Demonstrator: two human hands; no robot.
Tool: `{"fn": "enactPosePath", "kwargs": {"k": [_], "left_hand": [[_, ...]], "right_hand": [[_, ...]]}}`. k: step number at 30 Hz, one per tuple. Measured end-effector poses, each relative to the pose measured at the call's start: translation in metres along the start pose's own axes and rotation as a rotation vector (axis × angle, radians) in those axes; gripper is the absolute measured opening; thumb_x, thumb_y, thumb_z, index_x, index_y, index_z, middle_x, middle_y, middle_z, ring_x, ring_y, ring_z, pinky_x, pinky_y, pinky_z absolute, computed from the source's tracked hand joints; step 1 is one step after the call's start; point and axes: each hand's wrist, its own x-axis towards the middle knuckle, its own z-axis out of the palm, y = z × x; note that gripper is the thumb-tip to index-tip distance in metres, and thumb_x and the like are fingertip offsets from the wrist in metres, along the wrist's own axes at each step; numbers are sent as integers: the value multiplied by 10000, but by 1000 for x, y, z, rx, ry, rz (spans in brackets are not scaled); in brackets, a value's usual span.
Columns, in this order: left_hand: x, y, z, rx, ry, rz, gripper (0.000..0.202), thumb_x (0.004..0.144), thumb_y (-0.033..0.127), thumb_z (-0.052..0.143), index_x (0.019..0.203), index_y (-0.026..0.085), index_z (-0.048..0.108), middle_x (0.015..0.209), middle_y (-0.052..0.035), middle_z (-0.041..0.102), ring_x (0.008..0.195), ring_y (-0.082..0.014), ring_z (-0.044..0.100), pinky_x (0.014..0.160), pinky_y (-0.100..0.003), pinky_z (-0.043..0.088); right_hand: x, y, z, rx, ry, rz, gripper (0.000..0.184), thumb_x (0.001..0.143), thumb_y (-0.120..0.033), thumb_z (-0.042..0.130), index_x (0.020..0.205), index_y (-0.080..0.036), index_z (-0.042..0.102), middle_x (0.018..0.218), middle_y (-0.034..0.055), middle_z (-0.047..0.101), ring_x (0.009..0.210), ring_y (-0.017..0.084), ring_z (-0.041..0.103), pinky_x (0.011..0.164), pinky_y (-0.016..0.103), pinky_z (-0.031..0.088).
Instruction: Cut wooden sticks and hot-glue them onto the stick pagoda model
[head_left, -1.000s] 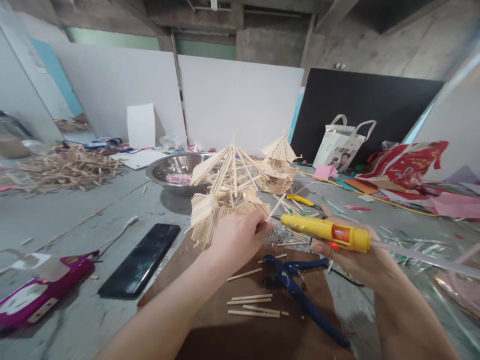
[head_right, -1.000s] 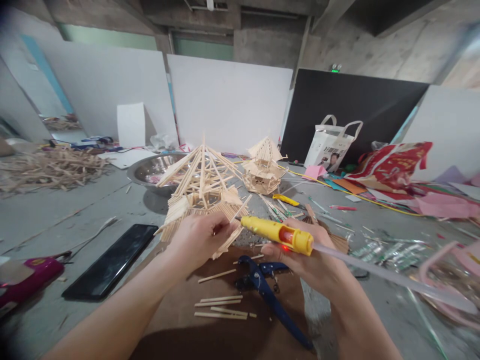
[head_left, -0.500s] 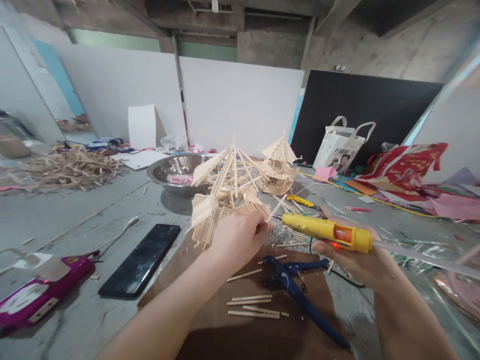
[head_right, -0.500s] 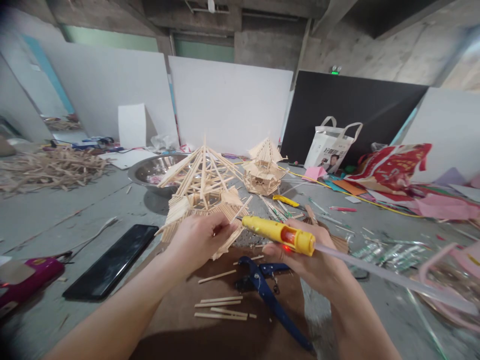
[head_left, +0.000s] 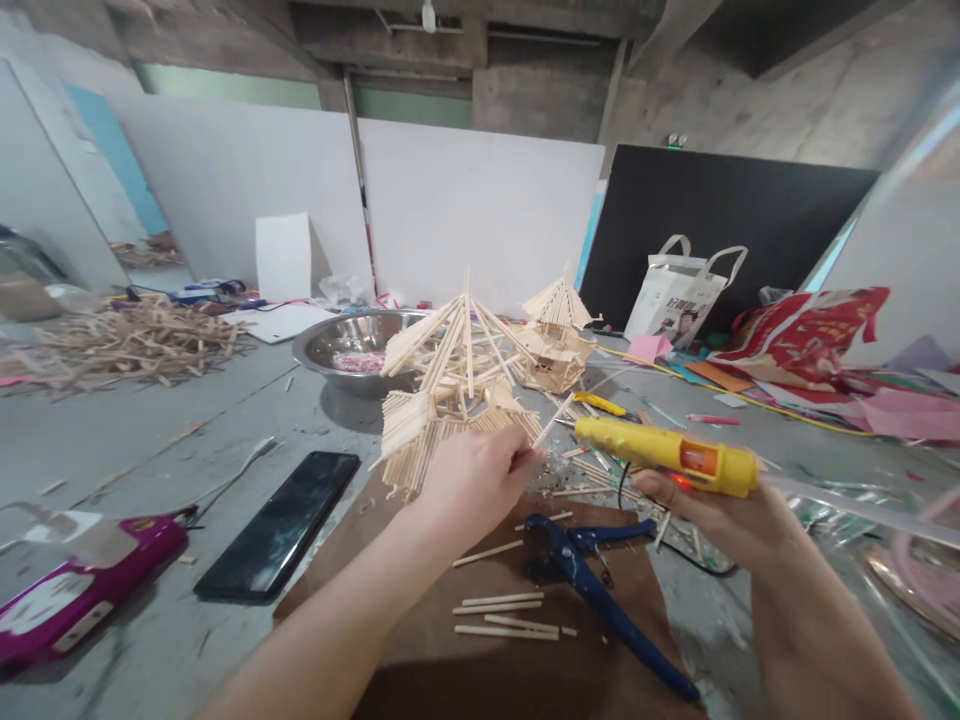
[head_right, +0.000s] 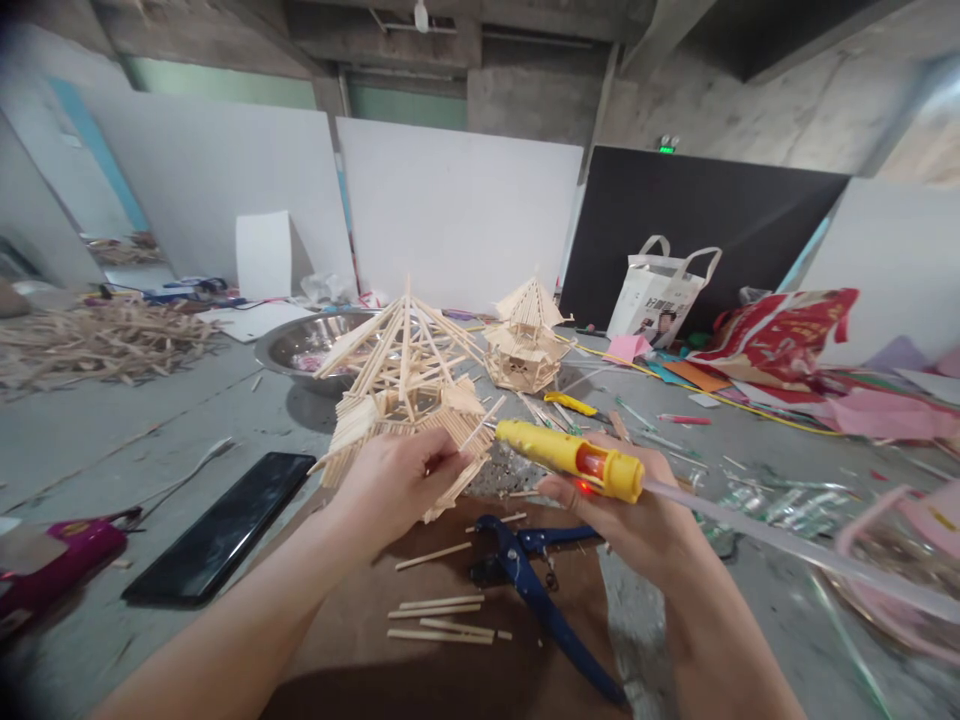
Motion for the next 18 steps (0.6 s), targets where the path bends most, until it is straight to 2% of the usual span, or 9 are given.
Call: {"fn": "enactPosePath", "kwargs": {"k": [4, 10, 18], "left_hand": [[0, 0, -1, -10, -19, 11, 320, 767, 384, 350, 608, 175, 533, 489, 2, 509, 486, -105, 483, 456, -217, 263], [1, 0, 0, -14, -21, 16, 333, 774, 391, 342, 609, 176, 534, 499, 2, 517, 488, -105, 479, 467, -225, 261], [0, -1, 0, -12, -16, 45, 326, 779, 375, 335, 602, 180, 526, 499, 6, 524, 477, -98, 463, 451, -224, 231]], "right_hand": [[2, 8, 0, 89, 54, 22, 204, 542, -374, 652, 668, -219, 615, 615, -1, 618, 585, 170, 581, 538, 284, 508], [5, 17, -7, 99, 75, 43, 235, 550, -369, 650, 720, -209, 628, 711, 22, 644, 632, 182, 593, 561, 278, 509], [5, 9, -8, 106, 122, 35, 228, 552, -331, 660, 742, -213, 618, 667, 13, 639, 610, 186, 597, 488, 246, 494]]}}
